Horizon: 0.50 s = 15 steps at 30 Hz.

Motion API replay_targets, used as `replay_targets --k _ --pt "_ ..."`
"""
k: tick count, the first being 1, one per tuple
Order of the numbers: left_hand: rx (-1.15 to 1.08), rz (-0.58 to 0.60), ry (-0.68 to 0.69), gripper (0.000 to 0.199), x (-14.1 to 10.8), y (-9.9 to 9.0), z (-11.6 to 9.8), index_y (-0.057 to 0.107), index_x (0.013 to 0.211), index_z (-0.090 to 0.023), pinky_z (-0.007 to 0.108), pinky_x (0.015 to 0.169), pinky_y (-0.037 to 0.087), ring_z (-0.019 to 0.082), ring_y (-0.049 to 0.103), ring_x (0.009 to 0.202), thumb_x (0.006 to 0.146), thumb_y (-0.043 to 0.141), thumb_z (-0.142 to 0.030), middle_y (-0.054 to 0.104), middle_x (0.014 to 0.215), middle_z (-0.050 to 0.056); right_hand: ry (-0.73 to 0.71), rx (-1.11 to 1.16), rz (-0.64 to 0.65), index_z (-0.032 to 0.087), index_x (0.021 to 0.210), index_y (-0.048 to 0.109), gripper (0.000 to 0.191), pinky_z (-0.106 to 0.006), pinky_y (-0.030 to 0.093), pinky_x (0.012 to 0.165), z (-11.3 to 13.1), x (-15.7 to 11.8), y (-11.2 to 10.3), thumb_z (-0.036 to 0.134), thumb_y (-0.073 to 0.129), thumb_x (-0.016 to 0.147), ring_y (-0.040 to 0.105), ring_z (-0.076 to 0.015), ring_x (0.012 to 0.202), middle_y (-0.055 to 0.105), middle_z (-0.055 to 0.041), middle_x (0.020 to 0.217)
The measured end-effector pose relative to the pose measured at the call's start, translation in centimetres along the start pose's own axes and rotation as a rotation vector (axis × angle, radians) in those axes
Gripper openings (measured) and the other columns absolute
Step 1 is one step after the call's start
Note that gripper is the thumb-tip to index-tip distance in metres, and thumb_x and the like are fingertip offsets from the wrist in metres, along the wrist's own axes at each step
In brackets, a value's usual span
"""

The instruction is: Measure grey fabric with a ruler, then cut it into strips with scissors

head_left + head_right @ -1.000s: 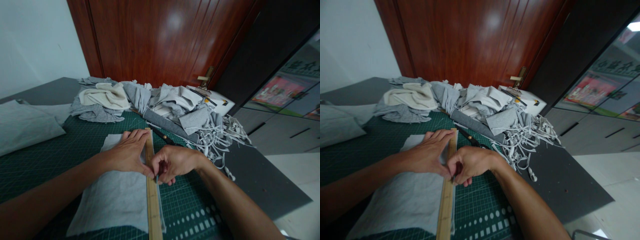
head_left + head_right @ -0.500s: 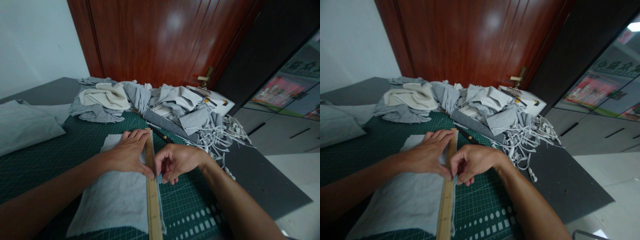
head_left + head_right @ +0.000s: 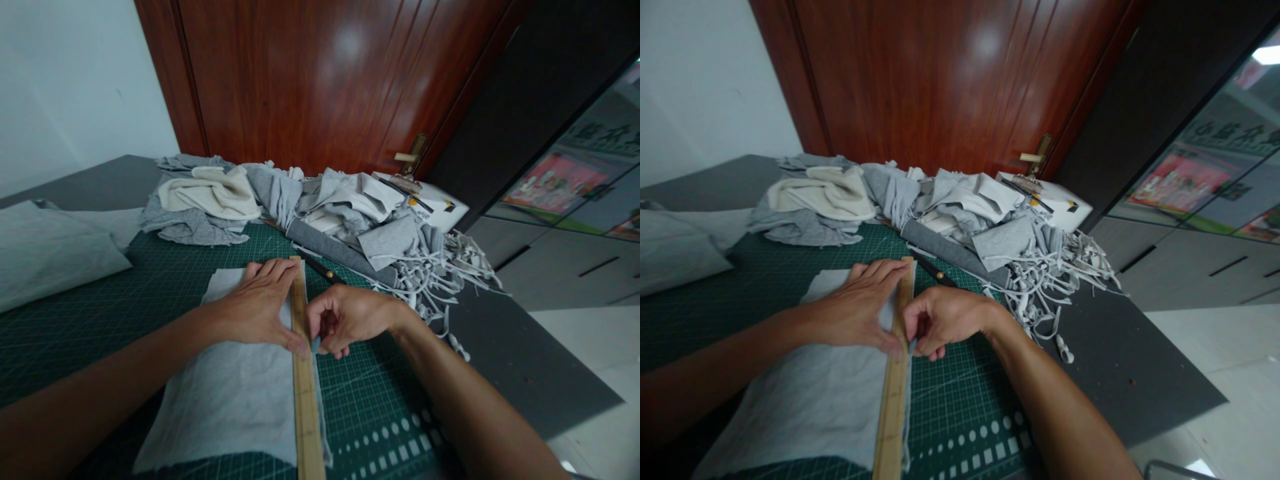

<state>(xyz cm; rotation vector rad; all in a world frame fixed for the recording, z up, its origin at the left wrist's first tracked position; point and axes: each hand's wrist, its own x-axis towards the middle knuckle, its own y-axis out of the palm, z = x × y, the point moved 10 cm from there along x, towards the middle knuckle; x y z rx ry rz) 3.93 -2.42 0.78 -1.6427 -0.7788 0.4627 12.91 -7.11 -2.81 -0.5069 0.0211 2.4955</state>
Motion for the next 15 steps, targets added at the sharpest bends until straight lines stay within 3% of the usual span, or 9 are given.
replay_targets --k 8,15 --pt "0.009 -0.001 0.000 0.156 0.0 0.0 -0.1 0.037 0.165 -0.015 0.056 0.121 0.029 0.049 0.039 0.153 0.042 0.074 -0.102 0.043 0.169 0.027 0.032 -0.029 0.037 0.015 0.087 0.071 0.033 -0.018 0.056 0.050 -0.1 0.0 0.6 0.019 0.098 0.069 0.068 -0.0093 0.053 0.071 0.0073 0.062" --pt "-0.007 -0.001 0.004 0.156 0.0 0.1 0.0 0.037 0.166 -0.018 0.057 0.120 0.029 0.049 0.039 0.152 0.041 0.075 -0.102 0.043 0.168 0.025 0.036 -0.103 0.015 0.016 0.091 0.070 0.022 -0.017 0.053 0.050 0.7 -0.1 0.8 0.006 0.085 0.078 0.066 -0.0093 0.051 0.069 0.0088 0.061"
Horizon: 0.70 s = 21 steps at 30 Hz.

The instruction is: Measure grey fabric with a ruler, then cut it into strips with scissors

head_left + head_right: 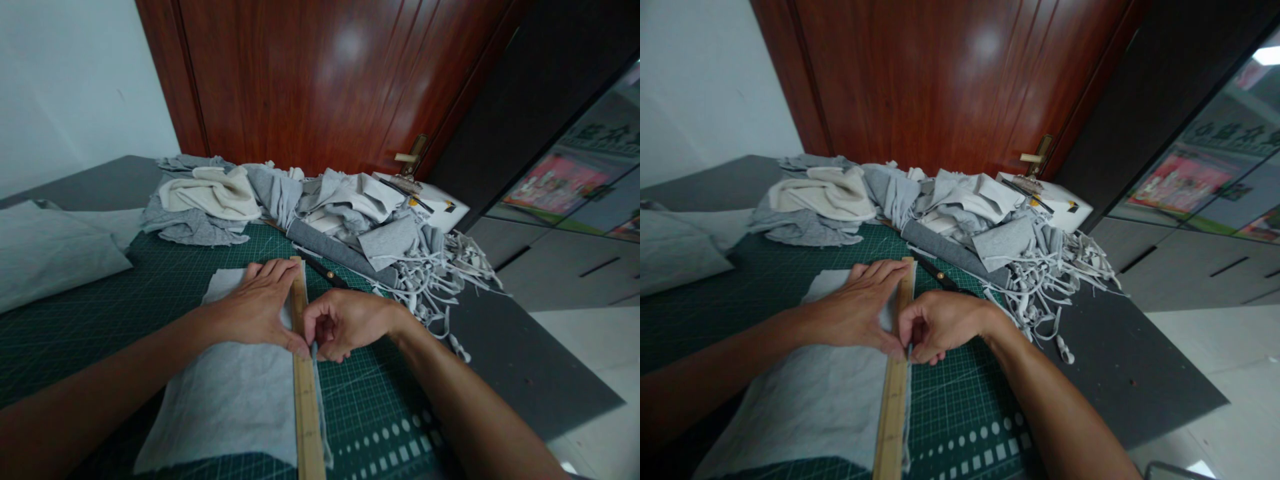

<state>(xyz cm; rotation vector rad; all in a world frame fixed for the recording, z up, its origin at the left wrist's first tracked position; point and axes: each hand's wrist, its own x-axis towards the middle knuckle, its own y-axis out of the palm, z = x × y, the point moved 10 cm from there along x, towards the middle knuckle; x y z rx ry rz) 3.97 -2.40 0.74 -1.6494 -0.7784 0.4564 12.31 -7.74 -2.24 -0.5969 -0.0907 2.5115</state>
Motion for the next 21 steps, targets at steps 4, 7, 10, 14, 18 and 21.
replay_targets --k 4,7,10,14,18,21 --pt "-0.003 0.002 -0.003 0.155 0.0 0.0 0.0 0.035 0.166 -0.018 0.057 0.120 0.029 0.049 0.039 0.152 0.042 0.078 -0.100 0.043 0.169 0.025 -0.003 -0.009 -0.005 0.016 0.092 0.069 0.023 -0.018 0.054 0.049 0.3 0.0 0.1 0.005 0.085 0.079 0.066 -0.0097 0.051 0.069 0.0084 0.061" --pt "0.002 0.013 -0.018 0.154 0.0 0.0 0.0 0.036 0.165 -0.016 0.057 0.121 0.029 0.049 0.039 0.152 0.042 0.081 -0.097 0.043 0.169 0.026 -0.010 0.027 0.001 0.016 0.091 0.069 0.033 -0.018 0.055 0.048 0.3 0.0 0.2 0.014 0.096 0.074 0.067 -0.0096 0.051 0.070 0.0085 0.061" --pt "0.005 0.021 -0.031 0.153 0.0 -0.1 -0.1 0.037 0.165 -0.015 0.057 0.121 0.029 0.049 0.039 0.152 0.042 0.083 -0.094 0.042 0.169 0.026 0.003 0.074 0.004 0.016 0.090 0.068 0.046 -0.018 0.057 0.050 -0.2 0.1 0.2 0.029 0.104 0.067 0.068 -0.0095 0.052 0.072 0.0078 0.063" --pt "0.012 0.018 -0.027 0.149 0.0 -0.2 -0.1 0.038 0.164 -0.014 0.056 0.122 0.029 0.048 0.038 0.154 0.045 0.085 -0.091 0.040 0.171 0.026 -0.005 0.113 0.004 0.015 0.093 0.068 0.046 -0.018 0.058 0.049 -0.7 0.3 -0.1 0.034 0.104 0.069 0.070 -0.0099 0.054 0.074 0.0056 0.067" --pt "0.016 0.021 -0.026 0.148 -0.1 -0.1 -0.1 0.040 0.163 -0.013 0.055 0.120 0.030 0.047 0.040 0.152 0.047 0.081 -0.095 0.042 0.170 0.026 -0.053 0.116 -0.006 0.015 0.093 0.069 0.033 -0.018 0.057 0.049 -0.7 0.4 -0.7 0.024 0.097 0.079 0.069 -0.0095 0.053 0.074 0.0058 0.066" --pt "0.027 0.017 -0.022 0.149 -0.1 -0.1 -0.1 0.039 0.163 -0.013 0.055 0.121 0.029 0.048 0.040 0.152 0.046 0.079 -0.097 0.042 0.170 0.026 -0.032 0.098 -0.021 0.015 0.093 0.069 0.026 -0.017 0.056 0.049 -0.8 0.4 -0.8 0.017 0.092 0.081 0.069 -0.0089 0.052 0.073 0.0065 0.064"
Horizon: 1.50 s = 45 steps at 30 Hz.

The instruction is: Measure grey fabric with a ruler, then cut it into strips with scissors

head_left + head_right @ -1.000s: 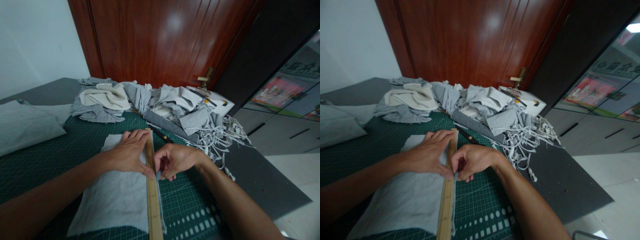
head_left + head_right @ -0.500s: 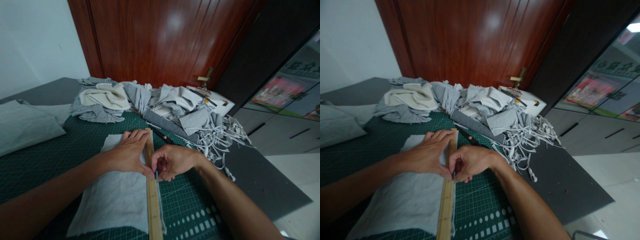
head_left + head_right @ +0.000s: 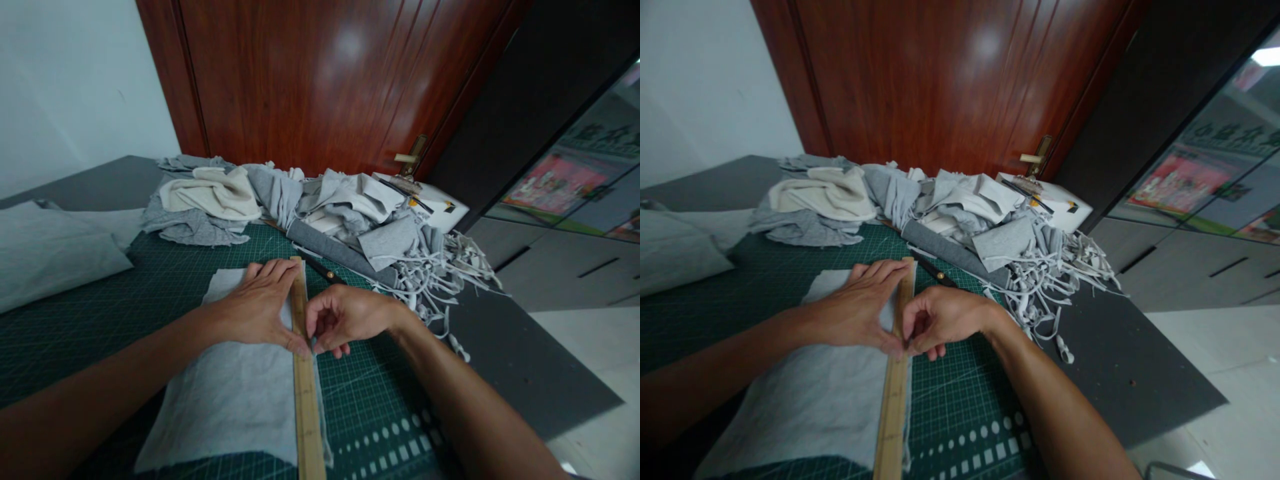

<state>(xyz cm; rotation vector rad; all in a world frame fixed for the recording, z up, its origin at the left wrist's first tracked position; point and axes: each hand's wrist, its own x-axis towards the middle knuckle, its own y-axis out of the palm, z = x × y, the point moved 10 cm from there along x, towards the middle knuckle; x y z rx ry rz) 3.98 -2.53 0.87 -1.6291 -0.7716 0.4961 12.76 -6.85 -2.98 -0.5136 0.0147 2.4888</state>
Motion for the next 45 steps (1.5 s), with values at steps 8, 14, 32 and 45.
replay_targets --k 8,14,32,45 --pt "-0.012 0.003 -0.006 0.148 0.0 0.0 0.1 0.041 0.162 -0.014 0.056 0.121 0.028 0.049 0.039 0.154 0.045 0.081 -0.095 0.041 0.171 0.026 0.022 -0.009 0.017 0.015 0.092 0.074 0.029 -0.017 0.057 0.049 0.2 -0.1 0.3 0.023 0.097 0.077 0.069 -0.0085 0.053 0.074 0.0061 0.065" --pt "0.007 0.010 -0.001 0.153 0.0 0.1 0.1 0.040 0.163 -0.009 0.055 0.122 0.028 0.047 0.039 0.153 0.046 0.074 -0.102 0.039 0.172 0.027 -0.063 -0.004 -0.074 0.016 0.092 0.073 0.025 -0.018 0.056 0.049 0.6 -0.1 -0.9 0.023 0.094 0.080 0.069 -0.0097 0.052 0.072 0.0060 0.063" --pt "-0.006 -0.014 0.019 0.154 0.0 0.2 0.4 0.040 0.164 -0.012 0.054 0.119 0.031 0.048 0.042 0.150 0.045 0.070 -0.104 0.046 0.166 0.025 -0.142 -0.008 -0.248 0.017 0.085 0.068 0.021 -0.019 0.056 0.046 1.5 0.5 -3.1 0.015 0.089 0.082 0.069 -0.0119 0.051 0.070 0.0052 0.059" --pt "-0.018 -0.023 0.043 0.138 0.0 -0.1 0.0 0.053 0.151 -0.015 0.055 0.117 0.031 0.048 0.043 0.147 0.047 0.072 -0.103 0.049 0.161 0.024 -0.125 -0.035 -0.244 0.016 0.087 0.067 0.020 -0.020 0.059 0.050 2.1 1.4 -4.6 0.011 0.085 0.080 0.072 -0.0132 0.054 0.071 0.0049 0.059"
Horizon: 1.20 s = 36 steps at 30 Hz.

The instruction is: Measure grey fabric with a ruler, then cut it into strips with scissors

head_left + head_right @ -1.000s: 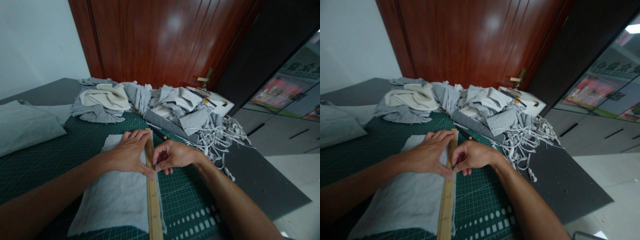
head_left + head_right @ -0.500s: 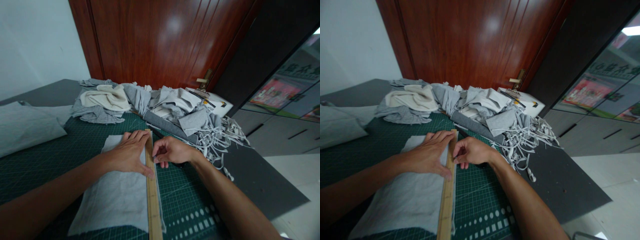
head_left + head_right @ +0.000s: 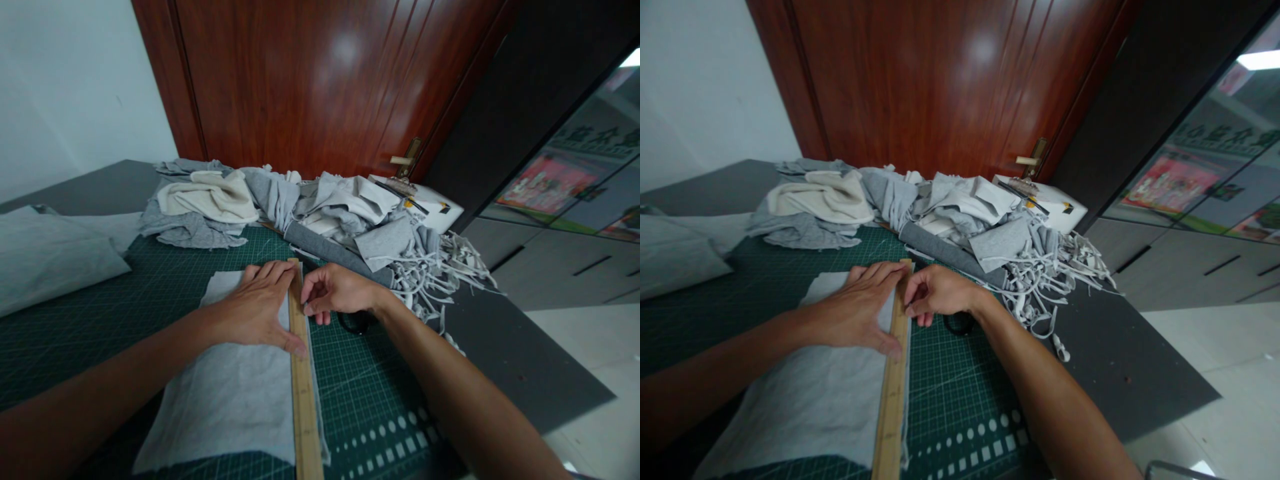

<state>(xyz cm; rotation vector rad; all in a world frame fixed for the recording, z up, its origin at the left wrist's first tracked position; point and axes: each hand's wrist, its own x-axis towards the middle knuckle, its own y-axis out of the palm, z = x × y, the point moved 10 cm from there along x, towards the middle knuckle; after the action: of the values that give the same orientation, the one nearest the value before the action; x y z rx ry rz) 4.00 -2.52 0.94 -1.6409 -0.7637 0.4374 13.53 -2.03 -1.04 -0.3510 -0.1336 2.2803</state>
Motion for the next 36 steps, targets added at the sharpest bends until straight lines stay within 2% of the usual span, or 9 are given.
replay_targets --k 6,11,16,20,24,27,32,36 --pt "-0.010 -0.014 0.025 0.131 0.0 -0.2 -0.3 0.059 0.142 -0.016 0.056 0.114 0.033 0.048 0.045 0.142 0.048 0.067 -0.106 0.051 0.157 0.024 0.024 -0.043 -0.033 0.017 0.085 0.067 0.022 -0.021 0.060 0.053 0.4 1.1 -1.9 0.014 0.087 0.078 0.073 -0.0130 0.056 0.071 0.0048 0.061" --pt "-0.020 -0.007 0.012 0.128 0.0 -0.2 -0.2 0.059 0.141 -0.015 0.056 0.113 0.033 0.048 0.047 0.139 0.048 0.071 -0.102 0.053 0.152 0.023 0.041 -0.087 -0.072 0.017 0.084 0.067 0.021 -0.021 0.060 0.054 0.5 2.2 -2.9 0.013 0.087 0.078 0.071 -0.0122 0.055 0.070 0.0052 0.060" --pt "0.008 -0.001 0.008 0.134 0.0 -0.1 -0.2 0.054 0.146 -0.012 0.055 0.114 0.034 0.047 0.047 0.139 0.050 0.071 -0.102 0.053 0.152 0.025 0.035 -0.126 -0.125 0.018 0.083 0.065 0.019 -0.022 0.060 0.055 0.9 2.7 -3.5 0.008 0.082 0.081 0.071 -0.0126 0.054 0.071 0.0046 0.060" --pt "-0.001 0.005 0.001 0.134 0.1 -0.1 -0.2 0.054 0.147 -0.013 0.055 0.113 0.034 0.047 0.048 0.139 0.049 0.072 -0.102 0.054 0.152 0.025 0.023 -0.162 -0.193 0.018 0.083 0.064 0.019 -0.024 0.061 0.057 0.9 3.1 -4.2 0.006 0.078 0.083 0.071 -0.0130 0.055 0.071 0.0040 0.062" --pt "-0.022 -0.002 0.005 0.144 0.0 -0.1 -0.1 0.049 0.155 -0.013 0.057 0.117 0.030 0.051 0.043 0.145 0.047 0.069 -0.105 0.047 0.161 0.026 -0.006 -0.186 -0.272 0.019 0.085 0.061 0.021 -0.020 0.058 0.055 1.3 3.0 -5.0 0.005 0.076 0.084 0.069 -0.0109 0.053 0.068 0.0063 0.060" --pt "-0.021 -0.004 0.010 0.142 -0.1 -0.1 -0.1 0.050 0.154 -0.011 0.057 0.116 0.031 0.050 0.044 0.143 0.048 0.069 -0.105 0.048 0.159 0.026 0.000 -0.189 -0.224 0.019 0.084 0.062 0.018 -0.021 0.058 0.054 1.8 2.5 -4.5 0.009 0.078 0.084 0.069 -0.0114 0.054 0.069 0.0055 0.059" --pt "-0.031 -0.026 0.012 0.128 0.0 -0.1 0.0 0.060 0.143 -0.016 0.056 0.112 0.033 0.048 0.049 0.134 0.048 0.071 -0.102 0.056 0.146 0.021 0.061 -0.202 -0.087 0.017 0.080 0.067 0.017 -0.023 0.060 0.054 1.8 1.9 -2.8 0.009 0.081 0.078 0.071 -0.0141 0.054 0.070 0.0036 0.058" --pt "-0.026 -0.019 0.016 0.127 0.1 -0.1 -0.1 0.060 0.141 -0.017 0.056 0.112 0.033 0.047 0.049 0.133 0.048 0.070 -0.103 0.057 0.144 0.021 0.075 -0.208 -0.096 0.018 0.079 0.065 0.018 -0.021 0.060 0.052 1.6 2.3 -2.7 0.007 0.079 0.078 0.071 -0.0133 0.053 0.069 0.0046 0.057"
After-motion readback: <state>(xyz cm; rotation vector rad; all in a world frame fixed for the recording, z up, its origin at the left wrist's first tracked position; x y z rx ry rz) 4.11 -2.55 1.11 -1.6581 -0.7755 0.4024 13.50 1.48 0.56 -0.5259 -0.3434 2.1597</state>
